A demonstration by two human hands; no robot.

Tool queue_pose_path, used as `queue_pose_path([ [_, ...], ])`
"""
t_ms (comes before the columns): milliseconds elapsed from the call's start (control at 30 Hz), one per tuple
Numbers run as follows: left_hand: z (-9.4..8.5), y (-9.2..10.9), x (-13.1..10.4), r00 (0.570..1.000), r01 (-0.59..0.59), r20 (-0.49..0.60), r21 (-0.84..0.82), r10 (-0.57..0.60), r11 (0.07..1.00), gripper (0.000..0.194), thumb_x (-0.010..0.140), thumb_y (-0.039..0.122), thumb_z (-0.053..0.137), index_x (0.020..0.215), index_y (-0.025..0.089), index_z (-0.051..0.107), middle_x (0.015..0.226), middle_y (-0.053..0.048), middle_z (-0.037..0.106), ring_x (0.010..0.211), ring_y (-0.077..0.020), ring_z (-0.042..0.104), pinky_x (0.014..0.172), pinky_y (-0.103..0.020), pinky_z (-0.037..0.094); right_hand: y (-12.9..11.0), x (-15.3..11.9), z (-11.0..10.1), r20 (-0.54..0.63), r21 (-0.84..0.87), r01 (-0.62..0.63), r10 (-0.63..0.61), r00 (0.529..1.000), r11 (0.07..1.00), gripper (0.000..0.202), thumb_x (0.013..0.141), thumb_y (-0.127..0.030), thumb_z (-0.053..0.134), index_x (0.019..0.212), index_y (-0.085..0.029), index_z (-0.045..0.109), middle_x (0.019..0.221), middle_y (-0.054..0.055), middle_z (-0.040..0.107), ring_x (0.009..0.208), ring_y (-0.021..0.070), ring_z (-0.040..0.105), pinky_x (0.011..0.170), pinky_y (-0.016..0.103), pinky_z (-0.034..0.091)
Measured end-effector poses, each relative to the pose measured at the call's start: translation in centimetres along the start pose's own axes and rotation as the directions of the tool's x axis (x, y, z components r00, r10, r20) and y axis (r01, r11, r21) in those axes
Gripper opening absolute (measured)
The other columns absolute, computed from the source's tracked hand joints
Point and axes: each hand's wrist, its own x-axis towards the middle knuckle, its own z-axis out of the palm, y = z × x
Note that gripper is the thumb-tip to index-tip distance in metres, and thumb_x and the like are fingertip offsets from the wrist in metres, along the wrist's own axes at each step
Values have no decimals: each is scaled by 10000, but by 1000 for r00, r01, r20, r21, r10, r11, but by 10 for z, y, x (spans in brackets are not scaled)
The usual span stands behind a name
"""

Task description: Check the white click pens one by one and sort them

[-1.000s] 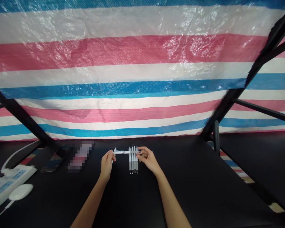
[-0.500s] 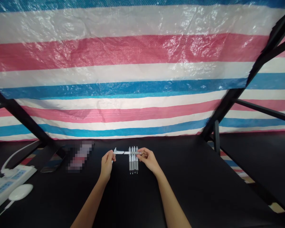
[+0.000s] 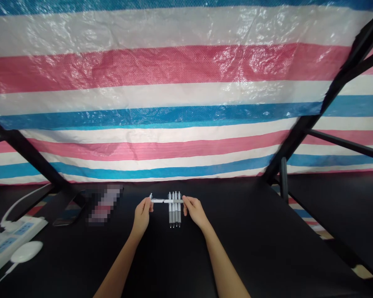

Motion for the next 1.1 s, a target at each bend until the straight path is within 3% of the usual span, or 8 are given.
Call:
queue_pose_path([
  [167, -1, -2, 1, 1000, -2, 16, 60, 1, 998, 427, 874, 481, 314, 571, 197, 414, 537, 26, 407, 525, -122, 426, 541, -239, 333, 4, 1, 2, 18, 120, -70, 68, 998, 990, 584, 810, -637, 433, 404, -231, 329, 306, -43, 338, 369, 123, 438, 497, 258, 393],
  [300, 0, -1, 0, 1000, -18, 19, 69, 17, 997, 435, 871, 490, 319, 573, 194, 431, 532, 23, 418, 522, -123, 433, 541, -241, 340, 3, 0, 3, 26, 159, -111, 108, 994, 981, 605, 780, -657, 458, 383, -237, 279, 278, -54, 287, 324, 107, 390, 452, 251, 358],
  [600, 1, -1, -3, 1000, -1, -5, -3, 1, 1000, 446, 887, 504, 306, 581, 198, 413, 538, 27, 413, 520, -115, 431, 531, -231, 348, -6, -1, 3, 36, 191, -111, 106, 994, 975, 552, 790, -628, 481, 437, -204, 445, 370, -25, 436, 410, 118, 441, 523, 258, 382],
  [833, 1, -3, -4, 999, 23, 32, 96, -26, 995, 449, 888, 519, 256, 681, 196, 489, 555, 18, 475, 522, -128, 478, 551, -245, 373, -10, -2, 1, 26, 100, -34, 31, 999, 994, 474, 805, -585, 509, 544, -190, 537, 445, -25, 485, 467, 121, 442, 560, 256, 364],
  [967, 1, 4, -6, 997, 48, 47, 187, -57, 981, 325, 829, 510, 411, 890, 206, 509, 580, 41, 498, 543, -140, 509, 551, -242, 367, -9, -2, 0, 44, 88, -13, 10, 999, 996, 476, 815, -584, 496, 560, -186, 543, 459, -26, 489, 478, 119, 441, 559, 251, 362],
  [1100, 3, 7, -6, 995, 95, 6, 244, -100, 965, 343, 704, 526, 589, 805, 220, 470, 547, 75, 455, 489, -117, 474, 517, -219, 337, -8, -2, 0, 69, 85, 14, -20, 997, 996, 470, 822, -576, 492, 573, -183, 555, 467, -23, 494, 480, 117, 435, 549, 248, 351],
])
